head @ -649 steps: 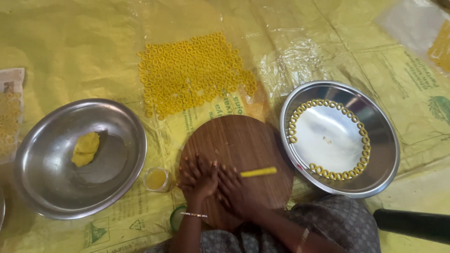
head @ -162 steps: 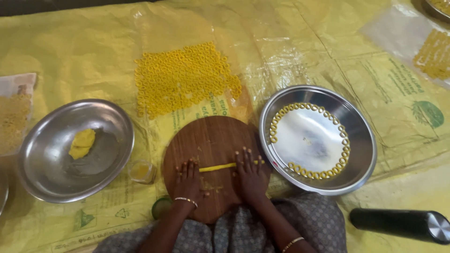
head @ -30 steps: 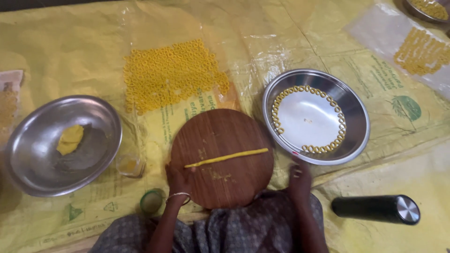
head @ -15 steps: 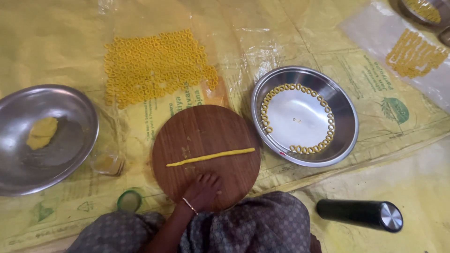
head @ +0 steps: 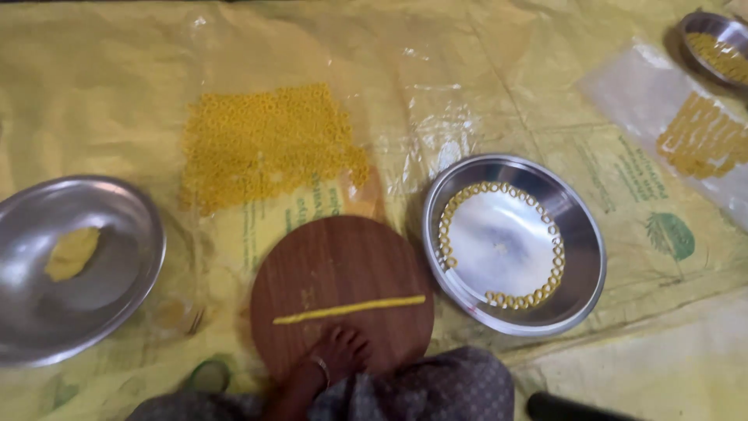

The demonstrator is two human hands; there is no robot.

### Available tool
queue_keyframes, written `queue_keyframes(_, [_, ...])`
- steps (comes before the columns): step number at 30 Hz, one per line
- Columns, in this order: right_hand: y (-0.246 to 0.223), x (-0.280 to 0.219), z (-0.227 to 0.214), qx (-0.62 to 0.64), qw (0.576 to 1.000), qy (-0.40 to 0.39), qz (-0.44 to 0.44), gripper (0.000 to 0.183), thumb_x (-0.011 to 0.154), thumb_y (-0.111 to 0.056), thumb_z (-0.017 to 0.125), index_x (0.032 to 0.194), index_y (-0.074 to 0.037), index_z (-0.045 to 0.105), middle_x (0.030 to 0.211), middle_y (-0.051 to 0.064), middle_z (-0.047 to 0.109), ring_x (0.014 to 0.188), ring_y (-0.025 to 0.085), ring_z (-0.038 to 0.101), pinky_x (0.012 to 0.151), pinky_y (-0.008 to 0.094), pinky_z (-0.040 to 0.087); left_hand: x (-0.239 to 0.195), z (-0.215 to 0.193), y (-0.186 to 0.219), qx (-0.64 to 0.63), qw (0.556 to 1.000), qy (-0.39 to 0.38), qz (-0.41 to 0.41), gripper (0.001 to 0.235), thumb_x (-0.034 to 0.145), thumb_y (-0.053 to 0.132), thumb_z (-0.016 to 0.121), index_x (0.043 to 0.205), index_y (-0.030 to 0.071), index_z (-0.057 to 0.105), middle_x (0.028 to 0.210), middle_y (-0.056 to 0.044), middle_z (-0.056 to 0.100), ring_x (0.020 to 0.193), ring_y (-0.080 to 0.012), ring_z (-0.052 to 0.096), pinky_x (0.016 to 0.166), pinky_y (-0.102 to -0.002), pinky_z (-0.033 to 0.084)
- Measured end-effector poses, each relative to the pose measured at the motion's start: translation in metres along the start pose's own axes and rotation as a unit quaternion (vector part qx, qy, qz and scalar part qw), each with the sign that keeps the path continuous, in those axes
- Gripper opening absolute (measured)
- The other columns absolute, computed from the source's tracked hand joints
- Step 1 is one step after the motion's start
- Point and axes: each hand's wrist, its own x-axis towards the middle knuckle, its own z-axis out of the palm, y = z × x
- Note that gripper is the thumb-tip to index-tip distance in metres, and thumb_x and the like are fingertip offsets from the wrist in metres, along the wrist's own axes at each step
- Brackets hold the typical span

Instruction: The person rolls yellow dough into thin ropes on a wooden board, then pinches off small segments and forms them into rings. The finished rings are placed into a metal tray in a circular pattern. The person repeats this process throughout the clip.

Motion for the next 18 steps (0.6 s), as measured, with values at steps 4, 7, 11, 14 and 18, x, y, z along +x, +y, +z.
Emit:
queue_keyframes(4, [0.046, -0.032, 0.017, 0.017, 1.0, 0.007, -0.006, 0.028, 0.103, -0.018, 0.063, 0.124, -0.001, 0.071, 0.105, 0.017, 0.073, 0.088, 0.027, 0.066, 0.081, 0.038, 0.053, -0.006, -0.015, 0.006, -0.023, 0.997, -0.073, -0.027, 0.048, 0.099, 0.046, 0.052, 0.13, 0.011, 0.058, 0.133, -0.013, 0.053, 0.124, -0.0361, 0.046, 0.103, -0.055, 0.037])
queue_keyframes(7, [0.07, -0.03, 0.025, 0.036, 0.999, 0.021, -0.021, 0.028, 0.102, -0.017, 0.063, 0.124, -0.001, 0.071, 0.107, 0.017, 0.072, 0.088, 0.027, 0.065, 0.081, 0.038, 0.053, -0.006, -0.025, 0.014, -0.034, 0.997, -0.042, -0.055, 0.047, 0.1, 0.045, 0.049, 0.131, 0.011, 0.057, 0.134, -0.014, 0.053, 0.126, -0.0354, 0.045, 0.105, -0.055, 0.034])
queue_keyframes(11, [0.08, -0.029, 0.032, 0.077, 0.994, 0.033, -0.065, 0.029, 0.102, -0.017, 0.064, 0.124, 0.0, 0.071, 0.109, 0.017, 0.072, 0.089, 0.027, 0.064, 0.081, 0.038, 0.053, -0.012, -0.037, 0.04, -0.022, 0.987, 0.091, -0.127, 0.05, 0.093, 0.041, 0.056, 0.132, 0.012, 0.056, 0.135, -0.014, 0.053, 0.126, -0.0353, 0.044, 0.106, -0.057, 0.032])
queue_keyframes(14, [0.062, -0.045, 0.02, 0.12, 0.984, 0.034, -0.13, 0.029, 0.101, -0.017, 0.065, 0.124, 0.001, 0.071, 0.11, 0.017, 0.072, 0.09, 0.026, 0.063, 0.081, 0.038, 0.052, -0.007, -0.053, 0.06, -0.055, 0.972, 0.097, -0.208, 0.046, 0.092, 0.036, 0.061, 0.131, 0.011, 0.057, 0.136, -0.015, 0.054, 0.13, -0.0349, 0.045, 0.109, -0.056, 0.032])
queue_keyframes(18, [0.005, -0.081, -0.009, 0.21, 0.956, 0.021, -0.205, 0.03, 0.101, -0.016, 0.065, 0.125, 0.001, 0.071, 0.112, 0.016, 0.072, 0.091, 0.026, 0.062, 0.082, 0.038, 0.052, -0.028, -0.067, 0.078, -0.222, 0.94, 0.005, -0.259, 0.029, 0.109, 0.028, 0.052, 0.123, 0.004, 0.063, 0.131, -0.019, 0.061, 0.126, -0.0373, 0.055, 0.111, -0.047, 0.044])
